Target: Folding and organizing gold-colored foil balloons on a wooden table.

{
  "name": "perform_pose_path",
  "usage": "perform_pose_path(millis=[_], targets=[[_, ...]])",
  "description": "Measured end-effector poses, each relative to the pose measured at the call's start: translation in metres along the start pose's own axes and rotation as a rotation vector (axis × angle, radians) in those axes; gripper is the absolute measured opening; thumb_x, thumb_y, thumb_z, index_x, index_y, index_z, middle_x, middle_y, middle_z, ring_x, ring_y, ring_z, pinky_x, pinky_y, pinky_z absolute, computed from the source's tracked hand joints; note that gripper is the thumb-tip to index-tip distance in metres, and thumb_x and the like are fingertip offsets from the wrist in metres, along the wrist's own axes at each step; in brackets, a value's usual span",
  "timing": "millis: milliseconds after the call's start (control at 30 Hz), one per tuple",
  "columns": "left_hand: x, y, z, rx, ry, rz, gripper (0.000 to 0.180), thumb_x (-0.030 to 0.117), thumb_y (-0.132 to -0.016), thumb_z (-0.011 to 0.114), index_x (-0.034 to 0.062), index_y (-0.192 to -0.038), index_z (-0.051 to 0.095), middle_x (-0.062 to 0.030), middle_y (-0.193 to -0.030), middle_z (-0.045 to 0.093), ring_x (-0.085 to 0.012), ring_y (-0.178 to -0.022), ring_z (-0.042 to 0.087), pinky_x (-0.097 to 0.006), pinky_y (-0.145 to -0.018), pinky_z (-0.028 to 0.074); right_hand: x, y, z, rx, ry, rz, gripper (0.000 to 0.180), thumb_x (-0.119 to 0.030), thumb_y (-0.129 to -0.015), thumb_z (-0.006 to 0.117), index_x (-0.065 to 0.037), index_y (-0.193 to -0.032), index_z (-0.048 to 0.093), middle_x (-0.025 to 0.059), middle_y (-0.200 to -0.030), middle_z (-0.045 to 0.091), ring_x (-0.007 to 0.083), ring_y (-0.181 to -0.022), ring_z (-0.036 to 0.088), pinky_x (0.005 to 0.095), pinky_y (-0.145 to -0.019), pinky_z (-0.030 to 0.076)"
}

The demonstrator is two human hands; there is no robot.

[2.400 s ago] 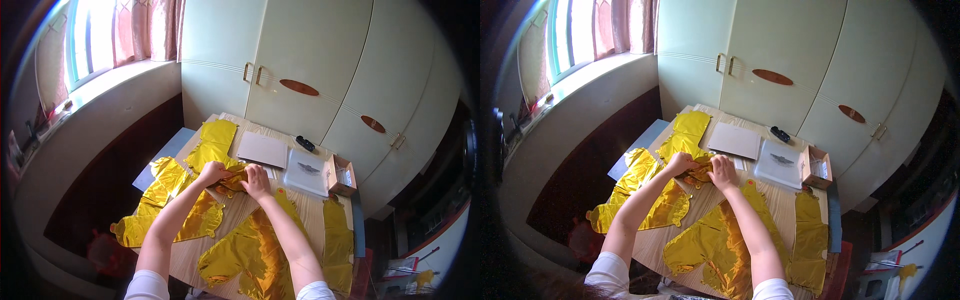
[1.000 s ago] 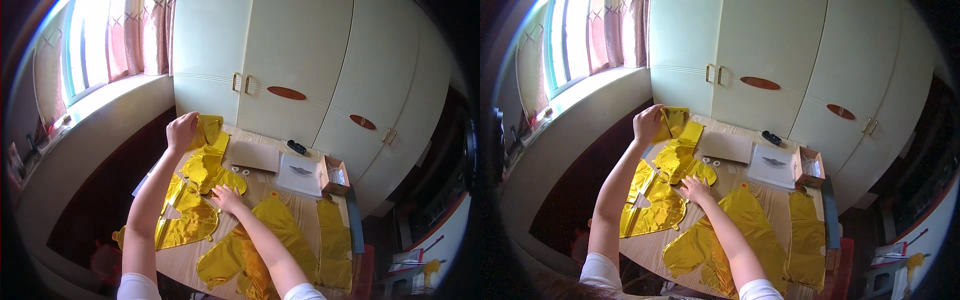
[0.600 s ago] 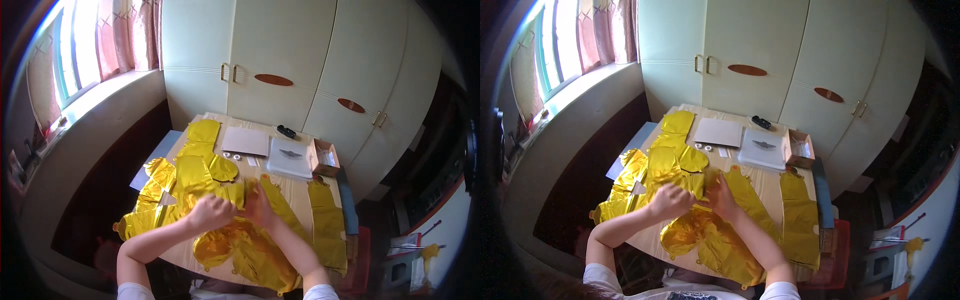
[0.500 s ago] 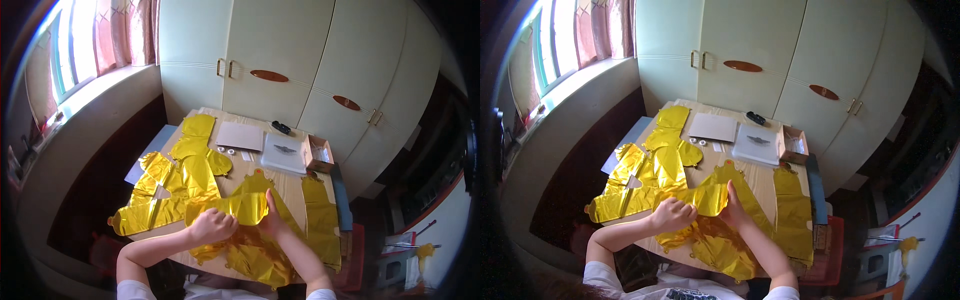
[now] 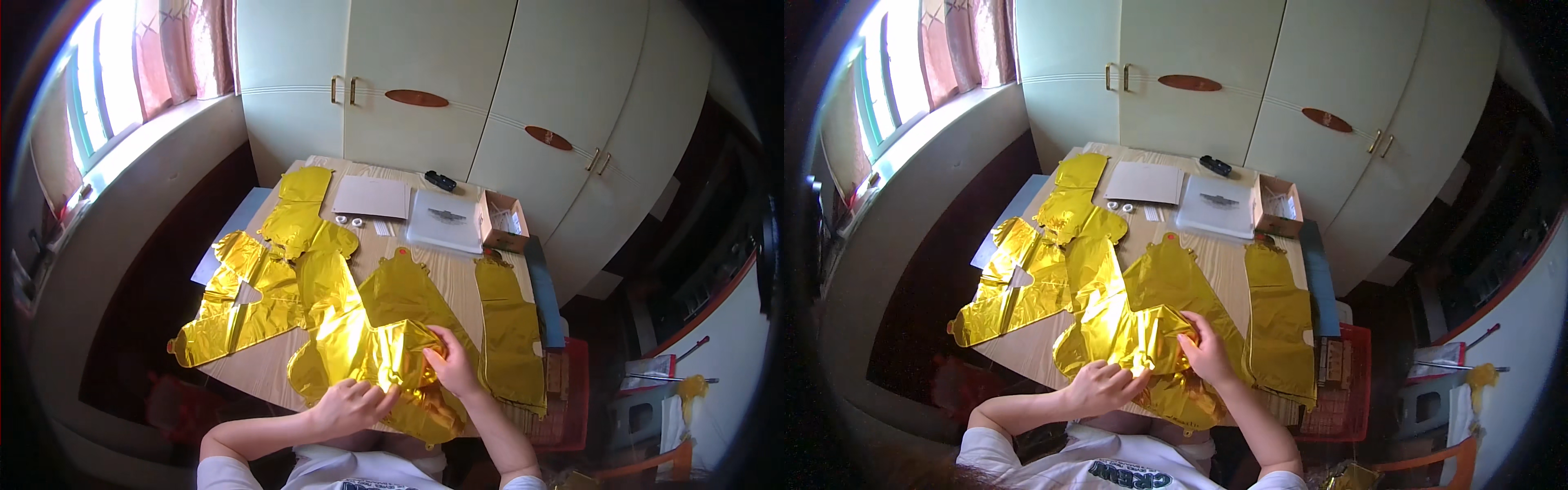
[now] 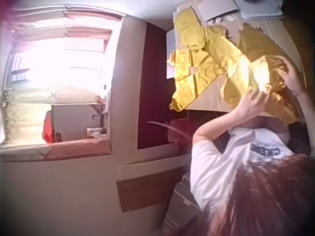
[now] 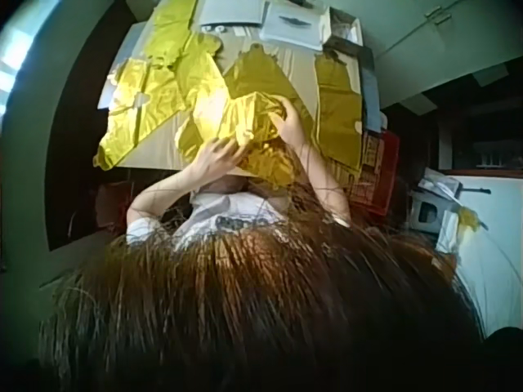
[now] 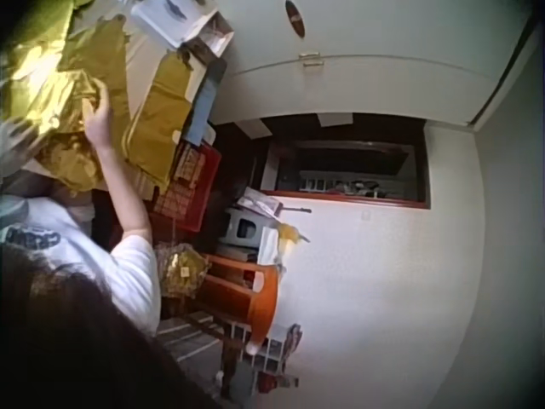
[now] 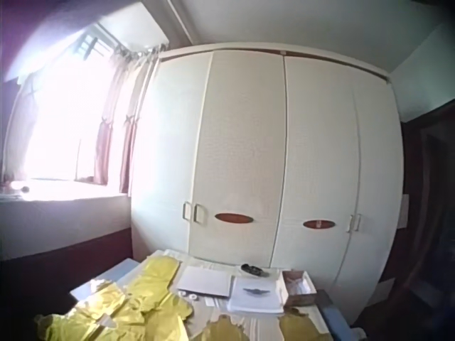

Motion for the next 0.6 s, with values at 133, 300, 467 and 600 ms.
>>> perform_pose_path(millis=[133, 300, 467, 600], targets=[[0.007, 0.005, -0.003, 0.048, 0.225, -0.071, 0.038, 0.028, -0.078, 0.069, 0.0105, -0.112, 0.062, 0.0004, -0.072, 0.056, -0.0133, -0.065, 0.058, -0.027, -0.054, 0.046, -0.004, 0.044, -0.030, 0.148, -0.077, -0.006, 0.036, -0.002, -0.090, 0.054, 0.002, -0.125, 0.047, 0.0109, -0.115, 0.058, 0.0157, -0.105, 0.056, 0.0271, -0.091, 0.044], [-0.030, 0.019, 0.033, -0.019, 0.325, -0.354, 0.048, 0.038, -0.079, 0.069, 0.0083, -0.116, 0.059, -0.0129, -0.117, 0.058, -0.0297, -0.114, 0.053, -0.042, -0.093, 0.044, 0.012, 0.108, -0.062, 0.461, 0.041, 0.106, 0.036, 0.000, -0.088, 0.054, 0.003, -0.123, 0.047, 0.0091, -0.115, 0.055, 0.0158, -0.105, 0.053, 0.0296, -0.094, 0.042], [-0.049, 0.022, 0.075, -0.163, 0.360, -0.389, 0.061, 0.047, -0.083, 0.062, 0.0074, -0.128, 0.050, -0.0161, -0.137, 0.045, -0.0343, -0.131, 0.039, -0.048, -0.107, 0.032, 0.033, 0.132, -0.057, 0.535, 0.118, 0.072, 0.035, -0.004, -0.090, 0.053, 0.004, -0.124, 0.046, 0.0119, -0.112, 0.057, 0.0177, -0.101, 0.057, 0.0301, -0.091, 0.044], [-0.061, 0.005, 0.089, -0.228, 0.370, -0.299, 0.069, 0.053, -0.083, 0.059, 0.0081, -0.133, 0.046, -0.0164, -0.143, 0.039, -0.0348, -0.136, 0.032, -0.051, -0.109, 0.027, 0.027, 0.131, -0.047, 0.474, 0.155, 0.139, 0.036, -0.005, -0.090, 0.053, 0.004, -0.124, 0.045, 0.0125, -0.111, 0.058, 0.0169, -0.100, 0.057, 0.0301, -0.090, 0.044]])
Point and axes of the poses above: each hand's wrist, its own y-axis away from the middle knuckle, its own z-axis out of the palm, x = y × z, the point moved 5 cm from there along -y, towards the middle knuckle
